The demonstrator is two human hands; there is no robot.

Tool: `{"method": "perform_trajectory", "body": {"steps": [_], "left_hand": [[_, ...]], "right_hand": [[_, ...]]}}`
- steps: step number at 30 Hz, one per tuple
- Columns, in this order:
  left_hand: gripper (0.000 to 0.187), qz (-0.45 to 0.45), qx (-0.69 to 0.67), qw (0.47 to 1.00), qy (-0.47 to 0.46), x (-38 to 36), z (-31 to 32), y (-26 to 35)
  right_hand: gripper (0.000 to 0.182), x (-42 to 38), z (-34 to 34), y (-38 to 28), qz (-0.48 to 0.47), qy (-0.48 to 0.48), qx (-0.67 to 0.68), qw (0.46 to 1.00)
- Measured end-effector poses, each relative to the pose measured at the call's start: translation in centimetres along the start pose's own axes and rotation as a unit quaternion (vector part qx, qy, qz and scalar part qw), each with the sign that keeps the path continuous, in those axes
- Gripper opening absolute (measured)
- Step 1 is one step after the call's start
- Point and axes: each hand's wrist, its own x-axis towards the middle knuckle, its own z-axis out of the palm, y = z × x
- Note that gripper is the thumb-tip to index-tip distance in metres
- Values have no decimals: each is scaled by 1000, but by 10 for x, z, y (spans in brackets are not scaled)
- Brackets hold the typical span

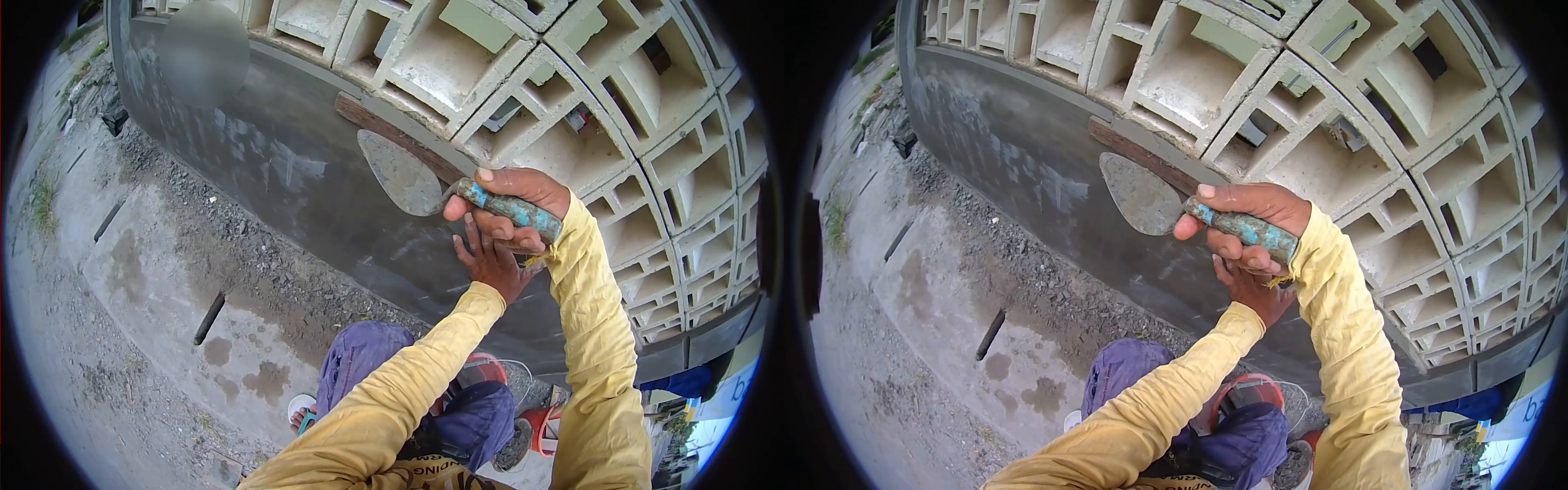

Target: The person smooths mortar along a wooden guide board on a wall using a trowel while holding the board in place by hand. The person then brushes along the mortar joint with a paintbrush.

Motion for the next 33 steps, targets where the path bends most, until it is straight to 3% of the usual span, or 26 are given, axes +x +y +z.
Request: {"method": "perform_trajectory", "body": {"steps": [4, 8, 22, 33], "left_hand": [[112, -23, -60, 994, 91, 5, -10, 6], [116, -15, -50, 994, 100, 9, -17, 7], [110, -20, -60, 990, 123, 9, -11, 6], [120, -18, -58, 994, 88, 8, -16, 7]], "right_hand": [[40, -6, 13, -12, -51, 146, -163, 974], [41, 4, 7, -36, -21, 151, -255, 955], [42, 46, 22, -59, 18, 198, -304, 932], [40, -18, 15, -19, 20, 259, -250, 933]]}}
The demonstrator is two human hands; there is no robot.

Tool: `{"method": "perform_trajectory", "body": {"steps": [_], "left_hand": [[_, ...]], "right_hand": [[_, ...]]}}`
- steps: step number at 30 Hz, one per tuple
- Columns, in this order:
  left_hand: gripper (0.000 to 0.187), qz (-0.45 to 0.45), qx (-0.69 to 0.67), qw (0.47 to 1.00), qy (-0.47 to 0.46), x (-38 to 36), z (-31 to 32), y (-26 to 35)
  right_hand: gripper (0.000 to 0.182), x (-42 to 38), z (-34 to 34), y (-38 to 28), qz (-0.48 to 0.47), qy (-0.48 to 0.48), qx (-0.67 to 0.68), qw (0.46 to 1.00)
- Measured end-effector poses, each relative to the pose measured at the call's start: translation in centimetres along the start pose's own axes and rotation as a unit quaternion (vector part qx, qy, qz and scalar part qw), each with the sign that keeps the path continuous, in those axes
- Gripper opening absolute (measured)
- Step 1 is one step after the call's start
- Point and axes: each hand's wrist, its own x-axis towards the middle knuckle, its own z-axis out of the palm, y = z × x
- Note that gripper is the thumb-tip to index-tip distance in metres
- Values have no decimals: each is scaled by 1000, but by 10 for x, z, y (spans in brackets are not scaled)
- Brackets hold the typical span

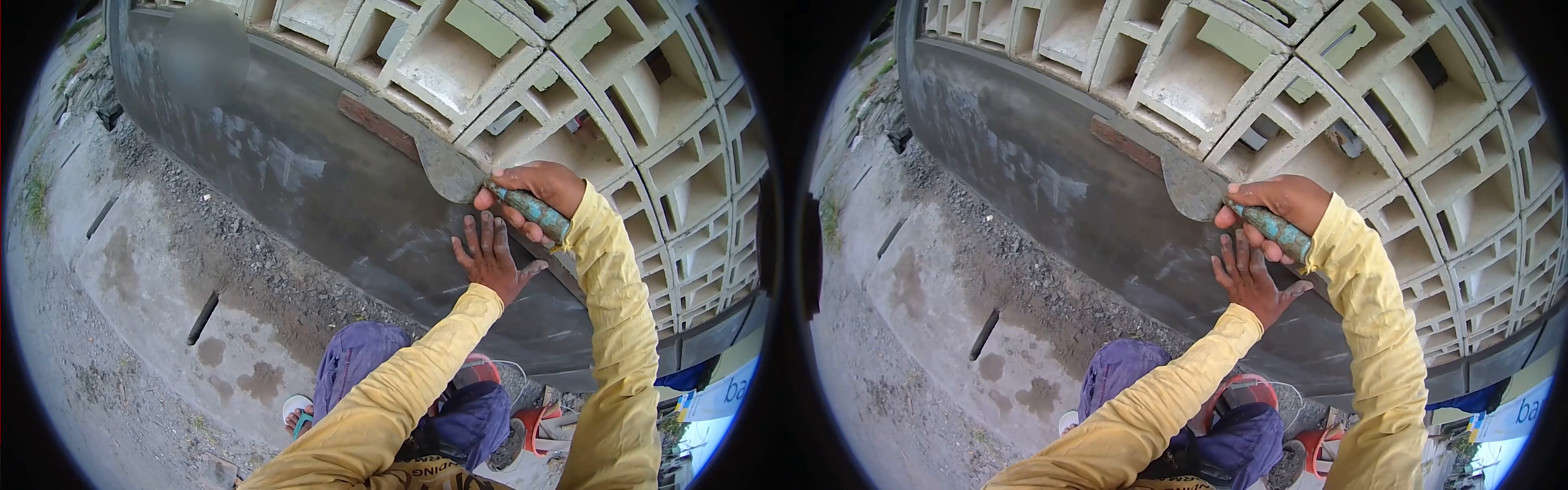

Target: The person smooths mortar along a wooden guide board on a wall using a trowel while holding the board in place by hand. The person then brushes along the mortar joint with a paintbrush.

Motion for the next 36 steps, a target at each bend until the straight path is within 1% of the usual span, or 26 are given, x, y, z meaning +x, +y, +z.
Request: {"method": "perform_trajectory", "body": {"steps": [2, 3, 5, 8, 9, 12, 13, 17, 23, 26, 30, 33, 36], "left_hand": [[120, -10, -11, 1000, -17, -1, 0, 0], [120, -16, -15, 999, -25, -2, 0, 0], [119, -15, -20, 1000, -13, -1, 1, 0], [117, -2, -12, 1000, 9, -1, 2, 0], [117, 1, -7, 1000, 18, -1, 3, 0], [114, 2, -15, 999, 33, -1, 4, 0], [114, 1, -16, 999, 35, -1, 4, 0], [113, -3, -20, 999, 39, 0, 2, 0], [114, 0, -17, 999, 43, 1, 3, 0], [111, 3, -13, 999, 39, 1, 3, 0], [112, -5, -7, 1000, 7, -1, 4, -2], [113, -2, -31, 1000, 1, -5, 7, -5], [112, -25, -16, 998, -47, -8, 8, -5]], "right_hand": [[40, -17, -4, 8, 13, 20, 11, 1000], [40, -19, -2, 7, 2, 19, 18, 1000], [39, -22, 3, 7, -20, 18, 36, 999], [44, -5, 24, -12, -40, 28, -2, 999], [44, 3, 29, -20, -58, 25, -45, 997], [41, 23, 43, -41, -55, 26, -72, 996], [39, 34, 42, -43, -38, 25, -63, 997], [35, 54, 42, -55, -53, 3, -76, 996], [35, 52, 39, -58, -28, -7, -76, 997], [35, 41, 36, -51, -17, 19, -84, 996], [37, 15, 21, -17, -14, 21, -12, 1000], [45, -11, 11, 12, -3, 57, -14, 998], [45, -33, 4, 22, -1, 49, -5, 999]]}}
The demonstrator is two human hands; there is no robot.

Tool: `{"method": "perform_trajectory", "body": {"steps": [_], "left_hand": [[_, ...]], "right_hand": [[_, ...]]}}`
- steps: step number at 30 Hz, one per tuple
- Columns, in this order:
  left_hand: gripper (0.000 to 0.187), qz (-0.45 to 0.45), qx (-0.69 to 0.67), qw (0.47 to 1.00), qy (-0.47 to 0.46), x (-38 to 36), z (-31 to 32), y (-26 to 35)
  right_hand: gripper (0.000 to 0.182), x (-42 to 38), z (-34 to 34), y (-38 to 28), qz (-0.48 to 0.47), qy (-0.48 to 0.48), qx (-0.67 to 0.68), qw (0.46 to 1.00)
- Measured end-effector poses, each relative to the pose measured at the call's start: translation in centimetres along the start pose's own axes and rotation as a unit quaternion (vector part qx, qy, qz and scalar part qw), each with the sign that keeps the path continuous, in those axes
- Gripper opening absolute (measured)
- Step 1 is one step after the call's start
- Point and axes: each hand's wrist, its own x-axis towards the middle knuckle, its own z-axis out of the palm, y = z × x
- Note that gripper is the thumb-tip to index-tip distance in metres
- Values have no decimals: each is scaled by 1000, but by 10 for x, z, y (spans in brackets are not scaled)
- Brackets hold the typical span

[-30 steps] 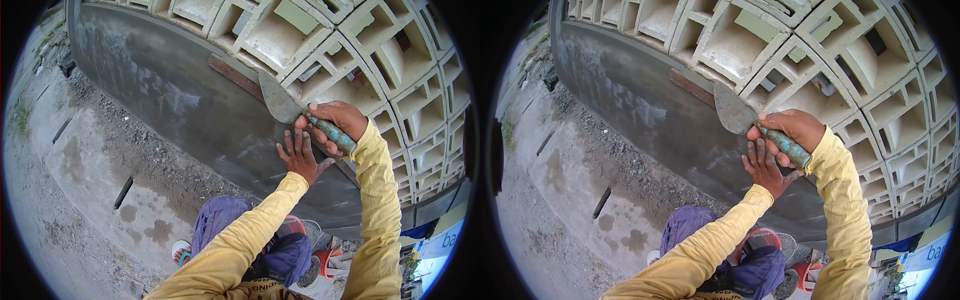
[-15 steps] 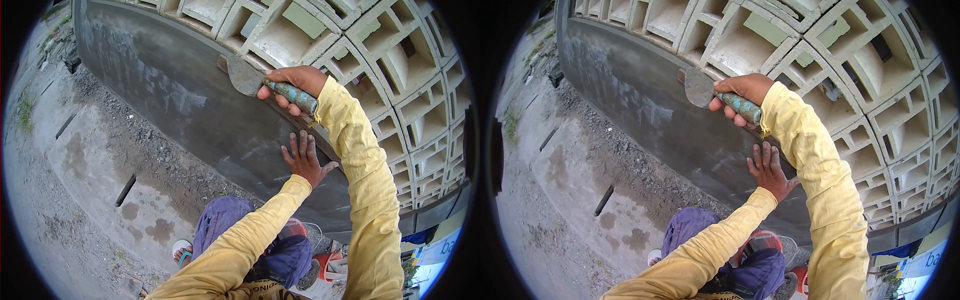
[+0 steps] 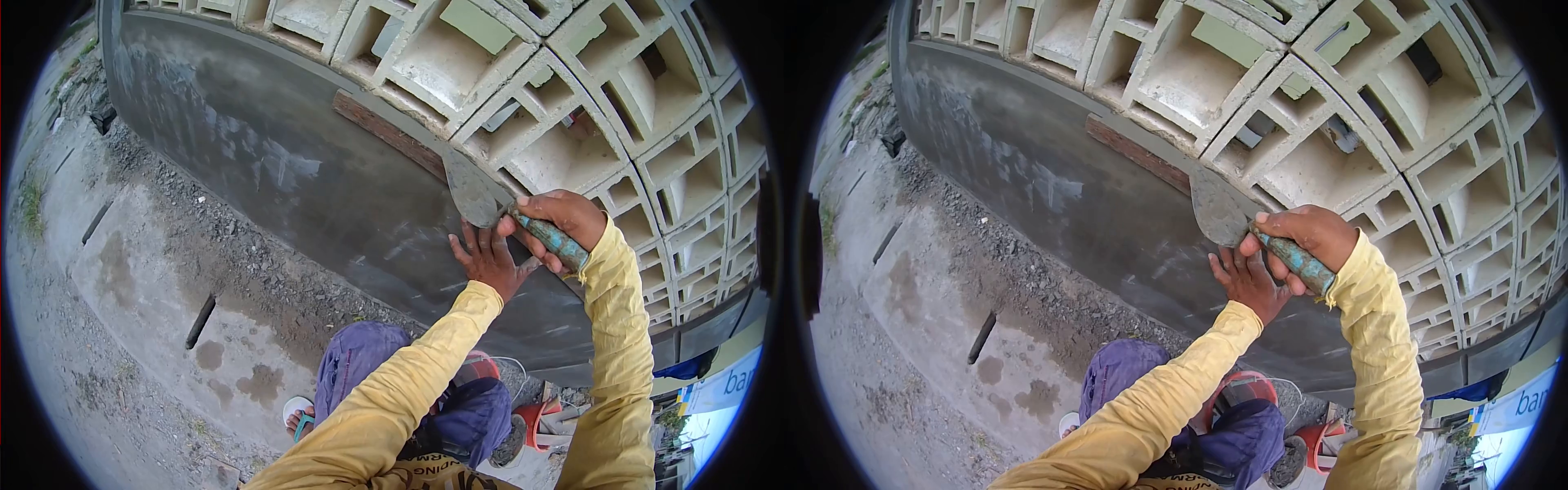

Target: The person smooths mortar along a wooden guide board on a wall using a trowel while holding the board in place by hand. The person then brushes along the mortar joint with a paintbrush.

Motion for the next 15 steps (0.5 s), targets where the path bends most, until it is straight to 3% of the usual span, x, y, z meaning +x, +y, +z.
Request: {"method": "perform_trajectory", "body": {"steps": [8, 15], "left_hand": [[112, 24, -11, 997, 68, 6, -4, 4], [113, 28, 6, 996, 86, 10, -6, 5]], "right_hand": [[40, 43, 25, -35, -73, -49, -10, 996], [37, 69, 20, -50, -68, -39, -60, 995]]}}
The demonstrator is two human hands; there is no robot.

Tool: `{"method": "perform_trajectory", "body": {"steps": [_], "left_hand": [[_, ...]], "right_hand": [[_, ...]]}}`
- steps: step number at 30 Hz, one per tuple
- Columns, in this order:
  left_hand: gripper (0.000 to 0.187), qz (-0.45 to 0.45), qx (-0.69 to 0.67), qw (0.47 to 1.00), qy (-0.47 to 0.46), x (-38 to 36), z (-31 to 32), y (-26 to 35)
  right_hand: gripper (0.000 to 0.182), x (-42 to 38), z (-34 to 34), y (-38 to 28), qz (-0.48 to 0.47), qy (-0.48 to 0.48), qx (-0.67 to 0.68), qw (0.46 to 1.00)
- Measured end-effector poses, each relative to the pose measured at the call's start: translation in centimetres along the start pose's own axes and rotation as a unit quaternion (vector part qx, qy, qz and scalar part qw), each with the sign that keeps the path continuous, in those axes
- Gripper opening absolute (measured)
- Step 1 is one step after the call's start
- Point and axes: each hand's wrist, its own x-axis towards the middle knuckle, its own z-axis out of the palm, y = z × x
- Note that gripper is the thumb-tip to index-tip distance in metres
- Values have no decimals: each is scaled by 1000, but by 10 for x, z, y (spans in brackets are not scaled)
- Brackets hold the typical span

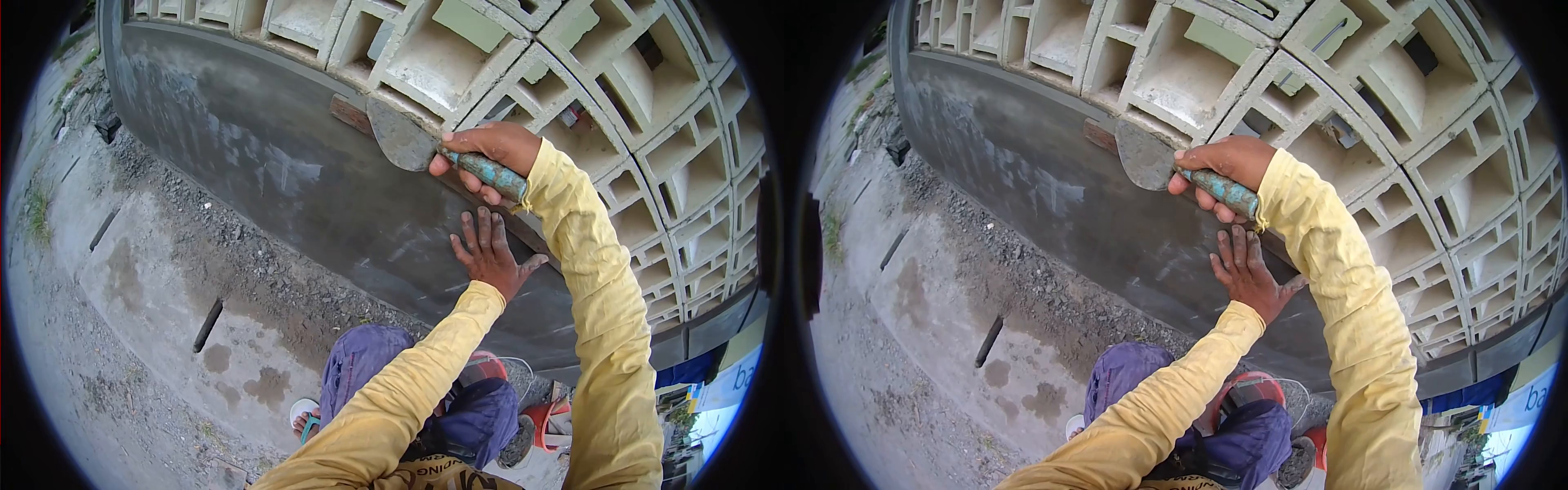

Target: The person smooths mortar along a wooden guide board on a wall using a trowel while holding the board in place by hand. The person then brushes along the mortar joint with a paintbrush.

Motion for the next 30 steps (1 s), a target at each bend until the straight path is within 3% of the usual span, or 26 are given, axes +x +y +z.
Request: {"method": "perform_trajectory", "body": {"steps": [9, 16, 20, 23, 30], "left_hand": [[108, 11, 27, 1000, -1, -1, 1, 0], [111, 15, 19, 1000, -3, -4, 2, -2], [114, 4, 9, 1000, -10, -7, 5, -4], [115, -1, 6, 1000, -23, -2, -1, 2], [114, 1, 9, 1000, -26, 1, -4, 2]], "right_hand": [[37, 18, -7, -1, 7, -60, 36, 998], [42, -14, -9, 5, 40, -125, 10, 991], [41, -10, 5, 3, -16, -95, 25, 995], [39, 8, 12, -6, -21, -38, 7, 999], [37, 21, 17, -15, 7, -12, -12, 1000]]}}
